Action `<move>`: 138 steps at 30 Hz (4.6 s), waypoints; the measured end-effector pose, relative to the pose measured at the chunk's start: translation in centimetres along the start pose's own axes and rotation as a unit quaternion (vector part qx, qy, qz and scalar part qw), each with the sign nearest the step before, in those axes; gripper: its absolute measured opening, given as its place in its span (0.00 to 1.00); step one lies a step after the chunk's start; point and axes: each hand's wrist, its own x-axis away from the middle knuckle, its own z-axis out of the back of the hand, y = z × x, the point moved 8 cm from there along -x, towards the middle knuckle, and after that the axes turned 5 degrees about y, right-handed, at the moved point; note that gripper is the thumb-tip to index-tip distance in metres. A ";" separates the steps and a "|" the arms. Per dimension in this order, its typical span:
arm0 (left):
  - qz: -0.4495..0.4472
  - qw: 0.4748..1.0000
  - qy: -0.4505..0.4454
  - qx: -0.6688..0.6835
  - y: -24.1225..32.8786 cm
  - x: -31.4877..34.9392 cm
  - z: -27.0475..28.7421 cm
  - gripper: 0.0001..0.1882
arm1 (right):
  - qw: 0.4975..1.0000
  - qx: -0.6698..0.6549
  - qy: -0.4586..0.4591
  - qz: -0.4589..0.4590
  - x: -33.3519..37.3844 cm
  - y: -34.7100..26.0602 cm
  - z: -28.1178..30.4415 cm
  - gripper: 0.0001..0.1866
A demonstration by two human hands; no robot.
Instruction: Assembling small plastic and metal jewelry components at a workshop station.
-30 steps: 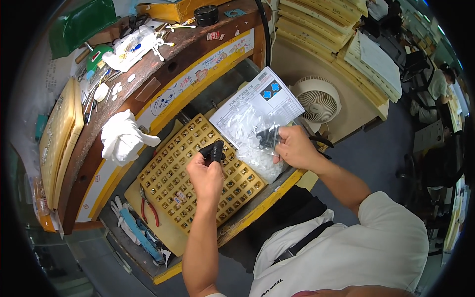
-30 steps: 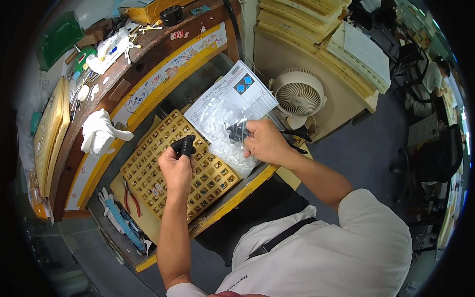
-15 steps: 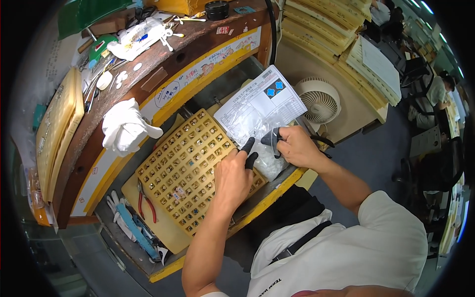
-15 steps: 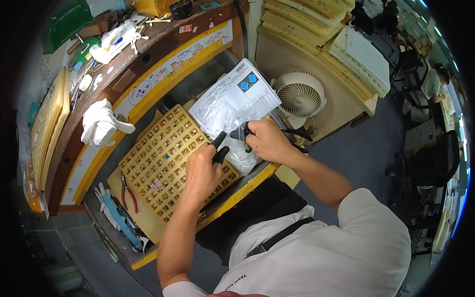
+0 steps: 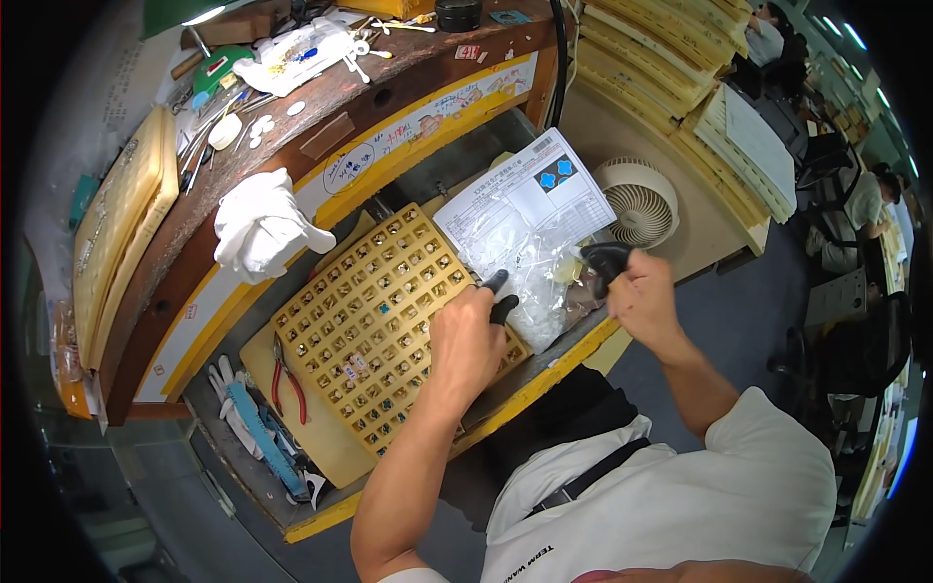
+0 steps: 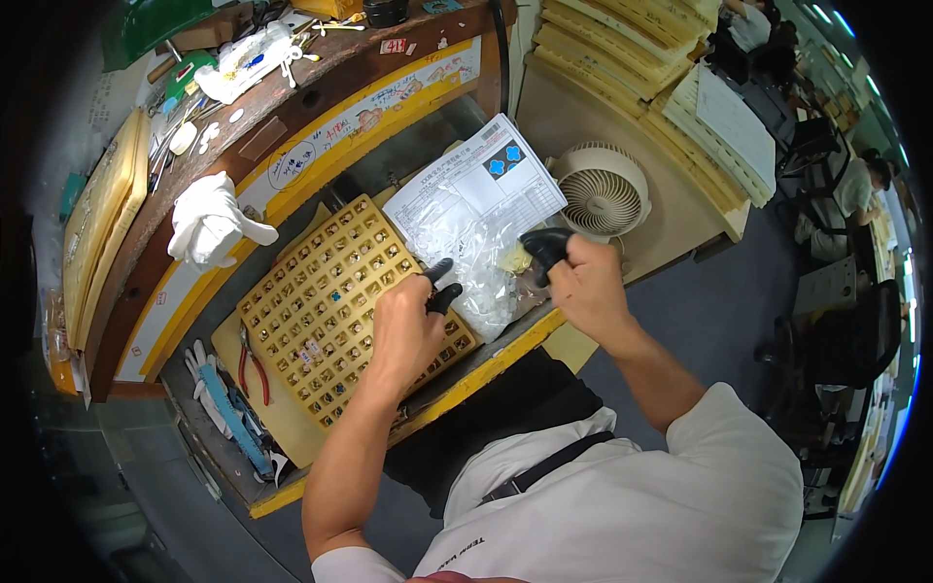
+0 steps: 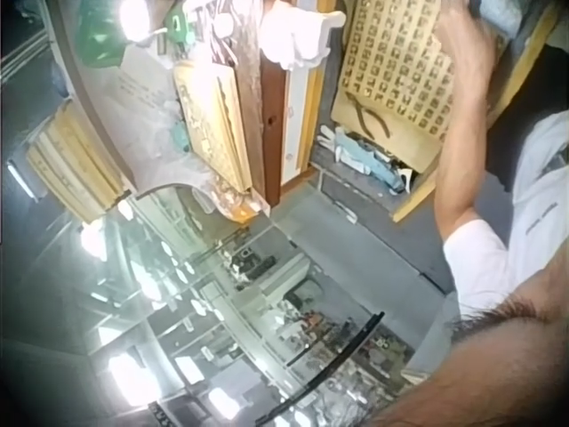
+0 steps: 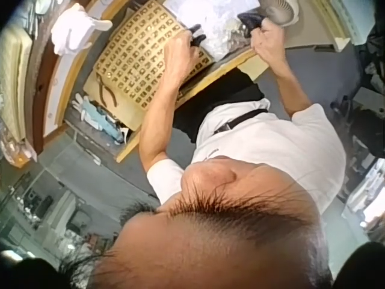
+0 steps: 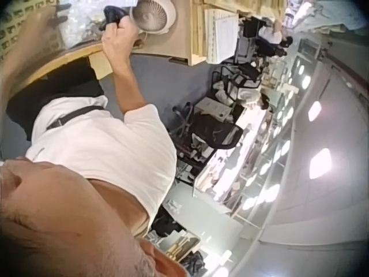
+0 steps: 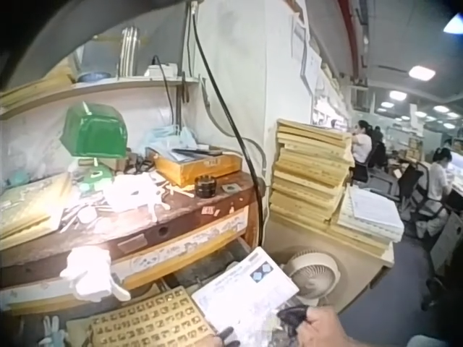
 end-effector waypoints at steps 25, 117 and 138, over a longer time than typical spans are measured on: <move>0.146 0.868 0.175 0.442 -4.8 0.9 4.8 0.17 | 0.890 -0.402 -0.214 -0.007 -5.3 -3.4 -13.2 0.13; 0.027 0.921 0.289 0.258 -3.4 0.9 7.5 0.12 | 0.800 -0.465 -0.301 -0.230 -2.3 0.2 -15.8 0.09; 0.091 0.865 0.269 0.413 -4.1 1.1 6.8 0.10 | 0.938 -0.250 -0.216 0.104 -2.4 -4.5 -13.0 0.17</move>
